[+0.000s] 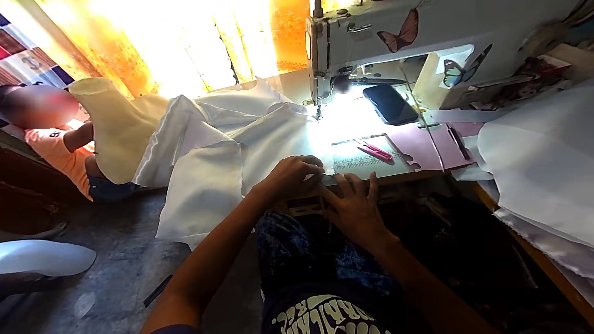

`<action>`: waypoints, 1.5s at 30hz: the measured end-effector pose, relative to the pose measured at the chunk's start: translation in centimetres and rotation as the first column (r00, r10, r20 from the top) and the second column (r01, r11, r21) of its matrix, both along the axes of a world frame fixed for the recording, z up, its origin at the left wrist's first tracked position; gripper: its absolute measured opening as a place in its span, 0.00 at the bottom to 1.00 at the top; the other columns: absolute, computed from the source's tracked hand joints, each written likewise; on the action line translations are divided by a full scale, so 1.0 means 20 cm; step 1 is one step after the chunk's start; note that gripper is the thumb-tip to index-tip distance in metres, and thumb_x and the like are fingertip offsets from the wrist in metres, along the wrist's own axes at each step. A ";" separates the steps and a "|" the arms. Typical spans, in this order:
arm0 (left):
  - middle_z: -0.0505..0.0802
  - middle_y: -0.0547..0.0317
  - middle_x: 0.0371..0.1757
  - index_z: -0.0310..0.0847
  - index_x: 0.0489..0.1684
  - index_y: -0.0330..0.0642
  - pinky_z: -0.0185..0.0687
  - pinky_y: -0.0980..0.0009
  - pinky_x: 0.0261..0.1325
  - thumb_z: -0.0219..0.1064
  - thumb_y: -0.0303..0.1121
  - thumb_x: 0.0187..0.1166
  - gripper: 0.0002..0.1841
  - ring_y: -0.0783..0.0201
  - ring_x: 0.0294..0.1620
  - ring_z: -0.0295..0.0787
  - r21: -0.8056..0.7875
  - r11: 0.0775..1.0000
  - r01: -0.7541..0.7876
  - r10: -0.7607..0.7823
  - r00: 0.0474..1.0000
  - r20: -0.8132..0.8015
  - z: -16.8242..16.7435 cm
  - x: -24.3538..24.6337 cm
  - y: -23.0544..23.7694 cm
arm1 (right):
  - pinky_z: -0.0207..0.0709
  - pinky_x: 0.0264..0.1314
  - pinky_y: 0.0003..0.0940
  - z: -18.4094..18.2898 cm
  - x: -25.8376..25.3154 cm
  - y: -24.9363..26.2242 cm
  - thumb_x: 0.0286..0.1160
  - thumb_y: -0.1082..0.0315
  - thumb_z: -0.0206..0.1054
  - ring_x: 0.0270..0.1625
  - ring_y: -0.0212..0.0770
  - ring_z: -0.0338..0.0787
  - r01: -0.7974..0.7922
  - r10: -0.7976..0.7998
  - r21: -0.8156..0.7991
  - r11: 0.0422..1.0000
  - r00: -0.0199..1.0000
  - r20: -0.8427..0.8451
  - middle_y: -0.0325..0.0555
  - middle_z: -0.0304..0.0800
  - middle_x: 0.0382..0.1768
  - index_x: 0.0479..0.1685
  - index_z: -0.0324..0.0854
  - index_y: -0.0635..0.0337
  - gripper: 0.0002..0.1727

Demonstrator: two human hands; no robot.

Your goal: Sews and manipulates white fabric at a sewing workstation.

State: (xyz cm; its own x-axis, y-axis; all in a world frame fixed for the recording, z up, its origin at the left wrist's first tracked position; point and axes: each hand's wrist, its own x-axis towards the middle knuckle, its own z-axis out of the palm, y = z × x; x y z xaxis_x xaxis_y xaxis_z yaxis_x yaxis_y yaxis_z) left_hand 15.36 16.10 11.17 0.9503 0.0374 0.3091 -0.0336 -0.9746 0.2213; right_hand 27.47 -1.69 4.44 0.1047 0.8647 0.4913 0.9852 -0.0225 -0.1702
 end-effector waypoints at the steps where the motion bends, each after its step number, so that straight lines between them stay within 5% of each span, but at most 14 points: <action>1: 0.94 0.45 0.58 0.94 0.48 0.35 0.87 0.51 0.59 0.65 0.31 0.82 0.11 0.49 0.58 0.94 -0.005 1.000 0.001 -0.001 1.000 0.007 0.00 0.00 0.00 | 0.36 0.77 0.90 0.00 0.01 -0.01 0.71 0.49 0.76 0.82 0.73 0.70 -0.013 0.013 -0.001 1.000 1.000 0.000 0.61 0.80 0.74 0.76 0.83 0.37 0.30; 7: 0.94 0.46 0.61 0.94 0.50 0.37 0.86 0.52 0.61 0.66 0.30 0.81 0.11 0.49 0.60 0.93 -0.011 1.000 0.018 -0.018 0.999 0.029 -0.03 -0.02 0.02 | 0.42 0.78 0.87 0.02 0.09 -0.02 0.75 0.57 0.72 0.80 0.69 0.74 -0.111 0.116 0.047 0.993 0.986 -0.118 0.55 0.85 0.70 0.69 0.85 0.51 0.23; 11: 0.94 0.47 0.61 0.95 0.49 0.38 0.85 0.54 0.64 0.66 0.32 0.82 0.12 0.51 0.62 0.91 -0.059 0.998 0.033 -0.030 0.998 0.056 -0.06 -0.02 0.04 | 0.69 0.71 0.71 0.10 0.22 0.00 0.82 0.66 0.65 0.66 0.65 0.86 -0.122 0.157 0.152 0.981 0.957 -0.245 0.55 0.92 0.55 0.60 0.87 0.64 0.16; 13: 0.94 0.48 0.61 0.95 0.50 0.39 0.84 0.55 0.66 0.65 0.32 0.82 0.12 0.51 0.64 0.91 -0.060 0.997 0.047 -0.043 0.996 0.074 -0.07 -0.01 0.05 | 0.72 0.70 0.64 0.13 0.28 0.02 0.84 0.66 0.61 0.67 0.64 0.85 -0.114 0.146 0.145 0.983 0.962 -0.233 0.55 0.92 0.59 0.62 0.87 0.62 0.16; 19: 0.94 0.47 0.59 0.95 0.48 0.38 0.83 0.54 0.66 0.67 0.32 0.81 0.11 0.50 0.63 0.91 -0.049 0.996 0.070 -0.062 0.988 0.140 -0.10 -0.01 0.06 | 0.65 0.75 0.67 0.14 0.35 0.12 0.84 0.64 0.62 0.77 0.65 0.78 -0.273 0.278 0.053 0.961 0.949 -0.147 0.47 0.88 0.70 0.63 0.91 0.51 0.16; 26: 0.95 0.49 0.59 0.95 0.49 0.39 0.83 0.53 0.65 0.68 0.37 0.81 0.13 0.51 0.63 0.91 -0.033 0.999 0.043 -0.037 0.986 0.165 -0.12 -0.01 0.04 | 0.65 0.77 0.68 0.12 0.35 0.22 0.80 0.71 0.66 0.64 0.57 0.88 -0.310 0.307 0.157 0.938 0.951 0.047 0.44 0.96 0.49 0.43 0.93 0.55 0.09; 31: 0.91 0.48 0.60 0.89 0.58 0.38 0.85 0.53 0.61 0.73 0.48 0.77 0.23 0.51 0.59 0.90 0.003 0.994 -0.109 0.107 0.986 0.131 -0.10 0.00 -0.01 | 0.65 0.76 0.66 0.14 0.37 0.23 0.81 0.65 0.64 0.61 0.58 0.89 -0.270 0.301 0.210 0.940 0.944 -0.134 0.47 0.96 0.44 0.45 0.93 0.58 0.12; 35: 0.92 0.46 0.60 0.90 0.57 0.39 0.78 0.47 0.70 0.75 0.34 0.70 0.17 0.46 0.68 0.86 0.144 0.974 -0.174 0.144 0.970 0.198 -0.11 0.04 0.01 | 0.66 0.73 0.62 0.12 0.37 0.21 0.78 0.66 0.67 0.60 0.56 0.88 -0.230 0.288 0.248 0.941 0.930 -0.228 0.46 0.96 0.43 0.44 0.95 0.58 0.11; 39: 0.96 0.53 0.58 0.95 0.48 0.44 0.77 0.48 0.72 0.73 0.29 0.71 0.10 0.48 0.69 0.88 0.277 0.957 -0.090 0.044 0.985 0.168 -0.11 0.05 0.03 | 0.62 0.75 0.68 0.09 0.35 0.20 0.80 0.62 0.65 0.66 0.59 0.86 -0.233 0.265 0.216 0.948 0.955 -0.133 0.43 0.96 0.50 0.42 0.95 0.54 0.12; 43: 0.94 0.45 0.61 0.92 0.54 0.38 0.85 0.51 0.65 0.67 0.25 0.75 0.14 0.48 0.65 0.92 0.171 0.985 -0.013 -0.002 0.996 0.086 -0.10 0.03 0.03 | 0.58 0.80 0.70 0.09 0.34 0.20 0.82 0.64 0.62 0.66 0.59 0.86 -0.255 0.261 0.232 0.939 0.965 0.003 0.44 0.96 0.50 0.41 0.95 0.54 0.14; 45: 0.91 0.43 0.66 0.90 0.61 0.38 0.82 0.51 0.70 0.63 0.27 0.76 0.17 0.47 0.69 0.89 0.098 0.995 0.025 -0.029 0.999 0.042 -0.09 0.01 0.04 | 0.58 0.80 0.69 0.08 0.34 0.20 0.82 0.64 0.61 0.66 0.58 0.87 -0.258 0.254 0.243 0.935 0.966 0.046 0.43 0.96 0.49 0.40 0.95 0.54 0.14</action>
State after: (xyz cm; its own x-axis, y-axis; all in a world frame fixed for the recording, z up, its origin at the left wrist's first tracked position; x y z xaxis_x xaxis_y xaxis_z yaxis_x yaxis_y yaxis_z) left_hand 15.55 16.94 9.38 0.9363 -0.0200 0.3506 -0.0674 -0.9901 0.1234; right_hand 34.27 2.24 6.13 -0.1124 0.7141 0.6909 0.9542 0.2715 -0.1254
